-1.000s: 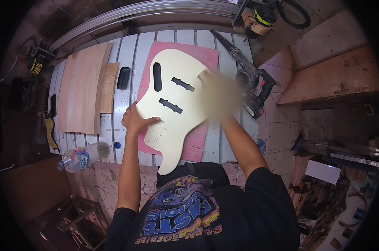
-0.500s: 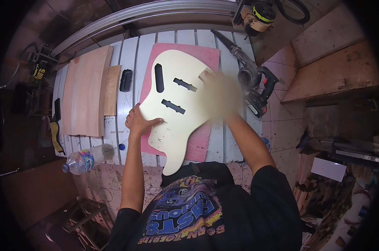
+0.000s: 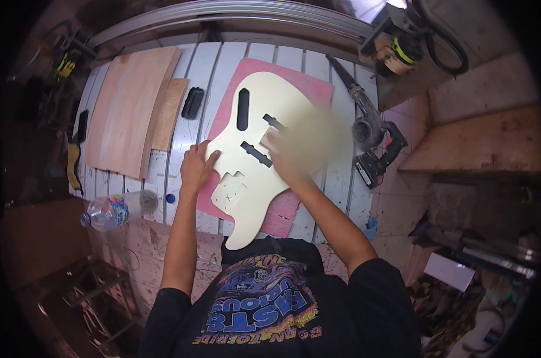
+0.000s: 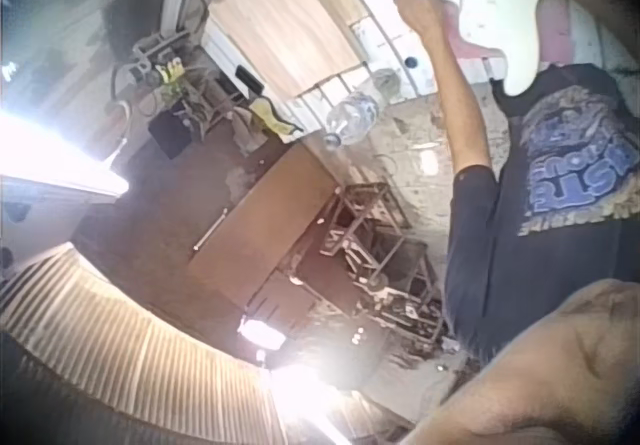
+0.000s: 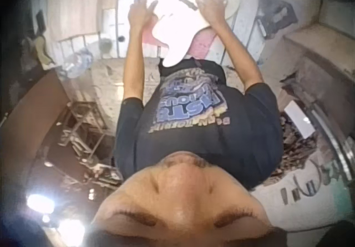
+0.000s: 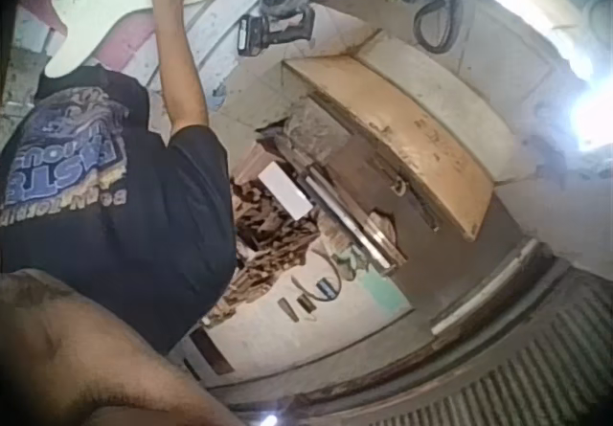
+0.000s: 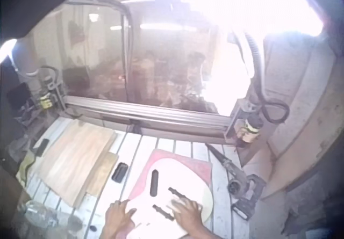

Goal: The person sands the surface and edges of a cream-colored electric bass guitar body using a sanding block, handling the instrument by its neck pocket and various edges.

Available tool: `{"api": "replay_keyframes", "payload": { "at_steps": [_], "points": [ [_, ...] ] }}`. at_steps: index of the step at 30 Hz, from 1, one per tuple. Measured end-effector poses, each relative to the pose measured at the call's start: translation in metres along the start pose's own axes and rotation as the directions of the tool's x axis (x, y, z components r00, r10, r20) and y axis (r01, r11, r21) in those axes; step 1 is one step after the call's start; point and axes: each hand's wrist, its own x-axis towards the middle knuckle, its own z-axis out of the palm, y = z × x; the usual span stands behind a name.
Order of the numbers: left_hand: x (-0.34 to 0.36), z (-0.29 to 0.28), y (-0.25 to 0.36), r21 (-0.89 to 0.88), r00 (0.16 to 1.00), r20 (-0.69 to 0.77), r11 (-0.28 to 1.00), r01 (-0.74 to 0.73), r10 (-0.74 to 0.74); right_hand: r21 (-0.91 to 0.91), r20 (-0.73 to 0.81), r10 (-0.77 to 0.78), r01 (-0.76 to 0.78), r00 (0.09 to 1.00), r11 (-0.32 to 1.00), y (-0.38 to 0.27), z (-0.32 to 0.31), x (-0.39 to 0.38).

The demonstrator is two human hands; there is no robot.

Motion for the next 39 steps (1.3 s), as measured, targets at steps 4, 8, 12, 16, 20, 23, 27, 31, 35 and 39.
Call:
{"api": "replay_keyframes", "payload": {
  "at_steps": [4,8,12,16,20,23,27,31,35,39],
  "points": [
    [-0.005,0.003,-0.012,-0.06,0.989,-0.146,0.998,-0.021,0.012,-0.063,0.196,-0.147,0.162,0.969,0.985,-0.03,-0.014,-0.047],
    [-0.006,0.005,-0.008,-0.066,0.988,-0.153,0.998,-0.009,-0.002,-0.094,0.292,-0.267,0.306,0.918,0.948,-0.039,-0.021,-0.08],
    [-0.004,0.006,-0.008,-0.09,0.984,-0.177,0.996,-0.019,0.002,0.029,0.264,-0.244,0.245,0.933,0.969,-0.059,0.03,0.005],
    [-0.004,0.007,-0.008,-0.138,0.981,-0.192,0.99,-0.016,-0.011,0.006,0.251,-0.301,0.31,0.92,0.951,-0.067,0.049,0.037],
    [-0.007,0.008,-0.01,-0.112,0.976,-0.214,0.994,0.003,-0.027,-0.031,0.398,-0.287,0.325,0.871,0.945,-0.04,0.0,-0.059],
    [-0.005,0.009,-0.011,-0.075,0.976,-0.214,0.997,0.025,-0.041,-0.027,0.414,-0.276,0.315,0.867,0.949,-0.043,-0.007,-0.064],
    [-0.001,0.008,-0.002,-0.07,0.982,-0.188,0.997,0.01,-0.023,-0.001,0.242,-0.276,0.285,0.93,0.959,-0.06,0.045,0.018],
    [-0.003,0.01,-0.008,-0.097,0.979,-0.201,0.995,0.012,-0.031,0.019,0.269,-0.279,0.284,0.922,0.959,-0.065,0.047,0.016],
    [-0.006,0.01,-0.009,-0.069,0.977,-0.209,0.997,0.018,-0.032,-0.018,0.365,-0.261,0.287,0.894,0.958,-0.046,-0.002,-0.073],
    [-0.005,0.01,-0.008,-0.041,0.977,-0.214,0.999,0.018,-0.026,0.057,0.336,-0.275,0.272,0.901,0.961,-0.045,0.011,-0.054]
  ]
}}
